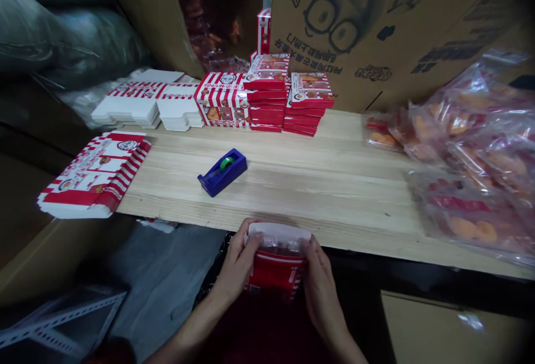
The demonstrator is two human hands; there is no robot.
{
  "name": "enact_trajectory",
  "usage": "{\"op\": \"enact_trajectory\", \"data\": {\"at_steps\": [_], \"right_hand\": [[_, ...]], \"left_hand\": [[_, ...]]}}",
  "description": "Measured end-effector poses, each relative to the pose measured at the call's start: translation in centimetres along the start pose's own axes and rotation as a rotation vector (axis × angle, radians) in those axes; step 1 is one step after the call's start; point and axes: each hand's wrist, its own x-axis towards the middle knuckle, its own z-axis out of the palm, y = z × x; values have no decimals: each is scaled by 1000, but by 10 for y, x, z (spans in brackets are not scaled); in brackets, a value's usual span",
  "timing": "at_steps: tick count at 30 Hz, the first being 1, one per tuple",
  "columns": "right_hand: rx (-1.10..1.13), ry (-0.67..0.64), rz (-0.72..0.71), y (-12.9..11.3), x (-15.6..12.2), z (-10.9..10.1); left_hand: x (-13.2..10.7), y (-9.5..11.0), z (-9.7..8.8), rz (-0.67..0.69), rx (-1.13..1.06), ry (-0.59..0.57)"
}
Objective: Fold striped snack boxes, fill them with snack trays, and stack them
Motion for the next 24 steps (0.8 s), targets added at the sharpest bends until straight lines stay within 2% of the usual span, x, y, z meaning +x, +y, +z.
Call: {"op": "enact_trajectory", "data": {"at_steps": [3,6,9,11,13,16,20,24], "right_hand": [[190,49,158,-2,2,3],[274,72,218,-1,8,6],[304,102,253,-2,16,5],[298,93,270,-4,19,3],[280,78,279,-5,20,1],[258,61,269,-5,19,0],[228,6,240,-3,17,1],[245,-97,181,-2,21,-6]], "left_hand": [[0,-6,-6,-35,-18,25],[1,-10,-8,-132,-132,31],[4,-10,-12,-173,-263,-47],[7,-10,-17,-193,-349,-138],[10,-10,-23,-226,-443,-174],[11,-13,-30,-272,-511,-123],[16,-17,-31,-328,-428,-40],[24,-17,-24,-263,-381,-36]]}}
